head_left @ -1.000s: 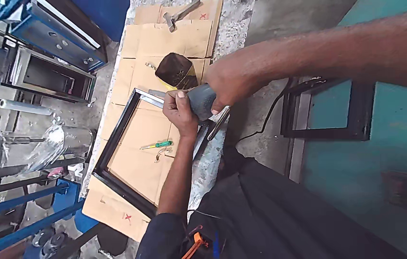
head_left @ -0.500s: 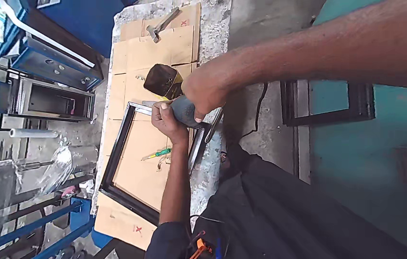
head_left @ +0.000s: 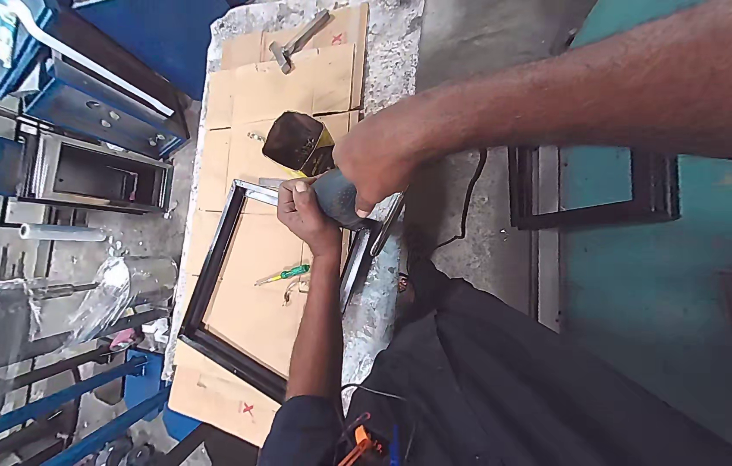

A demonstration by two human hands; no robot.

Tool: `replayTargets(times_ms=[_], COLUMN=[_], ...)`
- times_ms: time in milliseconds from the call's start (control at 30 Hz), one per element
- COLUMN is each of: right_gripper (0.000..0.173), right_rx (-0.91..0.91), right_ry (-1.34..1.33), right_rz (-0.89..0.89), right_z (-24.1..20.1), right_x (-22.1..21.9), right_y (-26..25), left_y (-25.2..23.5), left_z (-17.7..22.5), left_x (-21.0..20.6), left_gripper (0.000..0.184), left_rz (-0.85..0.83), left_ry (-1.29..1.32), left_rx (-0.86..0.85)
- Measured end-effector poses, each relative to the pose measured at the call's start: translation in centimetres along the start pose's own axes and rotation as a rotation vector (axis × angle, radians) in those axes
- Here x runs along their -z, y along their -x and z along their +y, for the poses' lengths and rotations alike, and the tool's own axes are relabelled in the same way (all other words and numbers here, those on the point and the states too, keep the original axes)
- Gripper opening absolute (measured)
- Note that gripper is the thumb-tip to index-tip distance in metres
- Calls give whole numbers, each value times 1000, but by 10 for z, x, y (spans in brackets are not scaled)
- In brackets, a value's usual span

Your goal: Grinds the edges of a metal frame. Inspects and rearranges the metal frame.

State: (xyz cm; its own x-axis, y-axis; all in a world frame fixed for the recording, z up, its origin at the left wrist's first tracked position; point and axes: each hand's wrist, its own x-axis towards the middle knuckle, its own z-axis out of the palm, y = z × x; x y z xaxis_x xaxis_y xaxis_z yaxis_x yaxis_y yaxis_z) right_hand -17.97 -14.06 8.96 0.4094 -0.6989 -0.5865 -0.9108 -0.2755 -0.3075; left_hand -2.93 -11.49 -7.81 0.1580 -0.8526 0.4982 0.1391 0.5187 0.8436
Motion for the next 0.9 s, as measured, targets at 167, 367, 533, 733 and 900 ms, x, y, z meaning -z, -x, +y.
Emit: replayTargets(times_ms=[167,367,533,733,900], right_gripper=[30,32,34,61,53], right_rx=[0,1,9,173,247], right_ry=[-8,-19,23,374,413], right_rz=[-10,-18,-11,328,358], right_z=[2,1,0,3,1], right_x=[-1,-1,1,-8,-14], right_y=[-5,-7,-8,2,4], left_y=[0,1,0,11,4], left_z=[-1,-2,-3,4,3], left_x=[0,1,0,0,-1], left_gripper=[31,30,30,29,29], left_rz=[6,15,18,68,106], left_ry=[-13,-6,5,-123,-77], left_rx=[1,14,8,-3,-8])
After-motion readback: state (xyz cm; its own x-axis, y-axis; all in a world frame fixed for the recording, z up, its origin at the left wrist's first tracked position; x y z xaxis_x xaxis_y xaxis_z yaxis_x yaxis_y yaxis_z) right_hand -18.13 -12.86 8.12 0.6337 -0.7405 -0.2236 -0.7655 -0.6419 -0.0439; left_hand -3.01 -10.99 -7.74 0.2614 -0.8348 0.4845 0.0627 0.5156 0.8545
